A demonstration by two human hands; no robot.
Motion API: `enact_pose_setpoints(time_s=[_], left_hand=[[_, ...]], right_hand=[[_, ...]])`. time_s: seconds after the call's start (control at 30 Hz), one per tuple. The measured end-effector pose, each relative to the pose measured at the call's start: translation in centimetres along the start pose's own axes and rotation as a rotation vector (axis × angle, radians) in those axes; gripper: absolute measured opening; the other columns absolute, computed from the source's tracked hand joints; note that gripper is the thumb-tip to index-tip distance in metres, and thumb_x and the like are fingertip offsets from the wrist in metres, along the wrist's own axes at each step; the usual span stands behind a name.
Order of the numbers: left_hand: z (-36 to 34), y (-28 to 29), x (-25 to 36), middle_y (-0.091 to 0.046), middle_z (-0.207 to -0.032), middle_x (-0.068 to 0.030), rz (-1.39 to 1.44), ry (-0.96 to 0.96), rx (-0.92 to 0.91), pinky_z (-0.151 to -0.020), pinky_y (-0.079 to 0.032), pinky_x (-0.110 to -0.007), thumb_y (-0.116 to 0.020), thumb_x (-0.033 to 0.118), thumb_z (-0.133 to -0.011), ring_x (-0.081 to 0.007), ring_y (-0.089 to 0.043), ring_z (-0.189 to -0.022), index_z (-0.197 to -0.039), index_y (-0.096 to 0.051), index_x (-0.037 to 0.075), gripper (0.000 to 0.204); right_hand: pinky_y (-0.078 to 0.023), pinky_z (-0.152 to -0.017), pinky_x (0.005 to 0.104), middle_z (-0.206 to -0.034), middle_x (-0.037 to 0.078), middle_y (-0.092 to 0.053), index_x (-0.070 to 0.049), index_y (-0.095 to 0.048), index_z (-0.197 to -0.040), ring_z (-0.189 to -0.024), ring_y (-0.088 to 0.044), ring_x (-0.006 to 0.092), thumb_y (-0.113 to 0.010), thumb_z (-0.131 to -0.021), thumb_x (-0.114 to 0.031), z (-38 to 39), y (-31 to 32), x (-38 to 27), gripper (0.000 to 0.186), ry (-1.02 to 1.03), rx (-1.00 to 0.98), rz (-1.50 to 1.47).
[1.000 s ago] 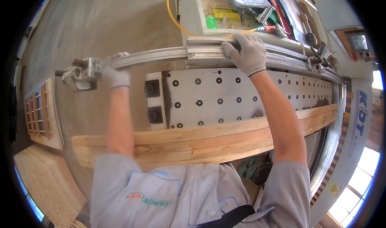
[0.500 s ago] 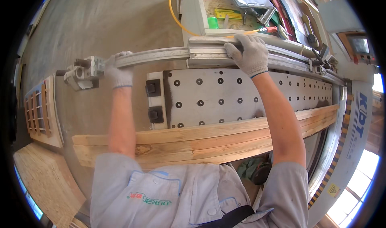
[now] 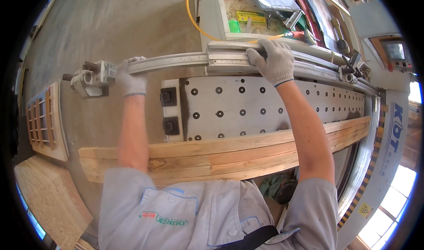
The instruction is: The person unbundles a stack of wooden boards, handles them one at a time to arrange them on a machine table, and سپس feeds a single board into an automated edge-banding or processing machine by pressing buttons on a control panel and guiding the wood into the intake.
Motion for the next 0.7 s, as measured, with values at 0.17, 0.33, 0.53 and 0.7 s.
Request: enact_pose_setpoints(time_s=[0.17,0.33,0.53,0.7], left_hand=[[-0.3,0.7,0.3,-0.070,-0.089,-0.0151,0.000,-0.011,0.031,-0.096,-0.059,-0.054,-0.076,0.011,-0.087,-0.0330,-0.067,-0.087,-0.091,-0.068,0.004,0.011],[0.0,0.2,0.3,-0.069,-0.089,-0.0154,-0.008,-0.017,-0.006,-0.096,-0.058,-0.054,-0.076,0.013,-0.088,-0.0333,-0.067,-0.088,-0.090,-0.067,0.005,0.012],[-0.7,-0.4,-1.0,-0.070,-0.101,-0.0152,-0.146,-0.071,-0.168,-0.101,-0.058,-0.055,-0.076,0.027,-0.095,-0.0337,-0.067,-0.099,-0.109,-0.066,0.007,0.026],[-1.8,7.6,6.2,-0.072,-0.132,-0.0166,-0.359,0.224,0.014,-0.108,-0.057,-0.051,-0.072,0.046,-0.107,-0.0326,-0.067,-0.124,-0.135,-0.065,0.005,0.050]], right_hand=[[-0.055,-0.096,0.0492,-0.101,0.014,-0.078,-0.008,-0.078,-0.112,-0.099,-0.074,0.0368,-0.080,-0.095,-0.050,-0.2,-0.4,-0.2,0.046,0.006,0.004,0.004],[-0.055,-0.095,0.0496,-0.100,0.015,-0.078,-0.008,-0.078,-0.111,-0.099,-0.073,0.0374,-0.080,-0.094,-0.050,-0.3,-0.4,-0.1,0.045,0.001,0.007,-0.022],[-0.056,-0.090,0.0514,-0.092,0.015,-0.076,-0.009,-0.078,-0.094,-0.095,-0.073,0.0382,-0.080,-0.091,-0.049,0.0,2.5,-0.1,0.040,-0.147,-0.078,0.036],[-0.058,-0.082,0.0500,-0.095,0.014,-0.082,-0.011,-0.083,-0.088,-0.095,-0.079,0.0319,-0.057,-0.102,-0.043,-2.6,-0.1,-7.0,0.044,-0.039,-0.117,0.208]])
Point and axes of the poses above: each hand's wrist, its own z-axis away from the middle knuckle, its own y-axis out of the back of the hand, x = y × z, the point moved 4 cm from there along -z, towards the middle knuckle
